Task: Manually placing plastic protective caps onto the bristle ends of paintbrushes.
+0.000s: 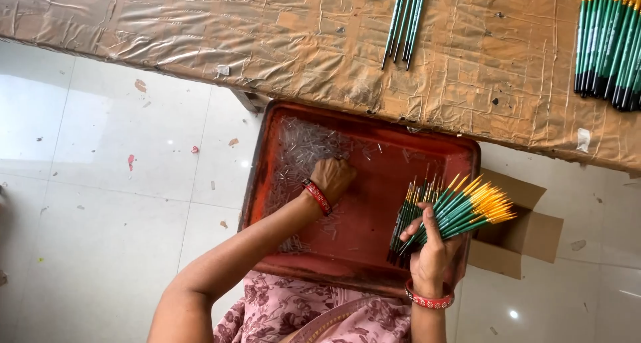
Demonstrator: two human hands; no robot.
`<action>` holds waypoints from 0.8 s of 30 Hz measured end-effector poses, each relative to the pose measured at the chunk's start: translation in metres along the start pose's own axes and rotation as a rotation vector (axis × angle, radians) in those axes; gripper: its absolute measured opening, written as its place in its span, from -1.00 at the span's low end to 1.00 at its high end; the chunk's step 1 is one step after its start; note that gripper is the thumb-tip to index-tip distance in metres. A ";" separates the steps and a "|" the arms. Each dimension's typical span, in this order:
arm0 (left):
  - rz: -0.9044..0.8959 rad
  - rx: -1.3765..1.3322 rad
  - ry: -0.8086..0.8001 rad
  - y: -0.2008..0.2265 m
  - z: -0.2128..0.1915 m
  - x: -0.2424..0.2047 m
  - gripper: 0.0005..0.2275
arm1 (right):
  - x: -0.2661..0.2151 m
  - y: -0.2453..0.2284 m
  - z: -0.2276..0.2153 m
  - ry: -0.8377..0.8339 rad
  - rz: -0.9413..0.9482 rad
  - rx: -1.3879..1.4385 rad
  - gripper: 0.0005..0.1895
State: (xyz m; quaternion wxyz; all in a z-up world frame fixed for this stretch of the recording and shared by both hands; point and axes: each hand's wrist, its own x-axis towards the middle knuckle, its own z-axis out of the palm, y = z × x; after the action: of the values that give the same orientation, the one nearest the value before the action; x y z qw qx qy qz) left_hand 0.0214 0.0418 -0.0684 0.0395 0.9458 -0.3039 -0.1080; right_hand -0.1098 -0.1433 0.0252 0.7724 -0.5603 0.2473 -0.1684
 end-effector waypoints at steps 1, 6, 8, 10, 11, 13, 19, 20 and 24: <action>0.034 0.007 0.003 -0.001 0.005 0.002 -0.93 | 0.000 -0.008 0.004 0.026 -0.002 0.015 -0.86; 0.119 0.011 -0.033 -0.021 0.030 0.007 -0.96 | 0.003 -0.004 -0.013 -0.022 -0.026 -0.034 -0.79; 0.108 -0.007 -0.123 -0.032 0.033 0.004 -0.89 | 0.004 -0.006 -0.015 -0.076 -0.052 -0.107 -0.78; 0.096 -0.017 -0.119 -0.038 0.023 -0.001 -0.89 | 0.003 -0.007 -0.012 -0.074 -0.048 -0.104 -0.79; 0.073 -0.028 -0.117 -0.042 0.019 -0.004 -0.89 | 0.002 -0.008 -0.010 -0.082 -0.039 -0.102 -0.80; 0.057 -0.054 -0.047 -0.047 0.024 -0.006 -0.90 | 0.000 -0.012 -0.003 -0.059 -0.050 -0.102 -0.80; 0.020 -0.239 0.095 -0.041 -0.013 -0.014 -0.84 | 0.010 0.016 -0.017 -0.067 -0.021 -0.092 -0.78; 0.020 -0.292 0.088 -0.035 -0.026 -0.017 -0.80 | 0.013 0.024 -0.022 -0.070 -0.045 -0.111 -0.80; -0.018 -0.351 0.051 -0.027 -0.055 -0.026 -0.80 | 0.028 0.019 -0.027 -0.068 -0.138 -0.214 -0.86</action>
State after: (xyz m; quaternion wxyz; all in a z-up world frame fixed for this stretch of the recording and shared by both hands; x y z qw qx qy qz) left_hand 0.0286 0.0798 -0.0137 0.2109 0.9294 -0.2707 -0.1358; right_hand -0.1025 -0.1733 -0.0049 0.7027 -0.6606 0.1984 -0.1745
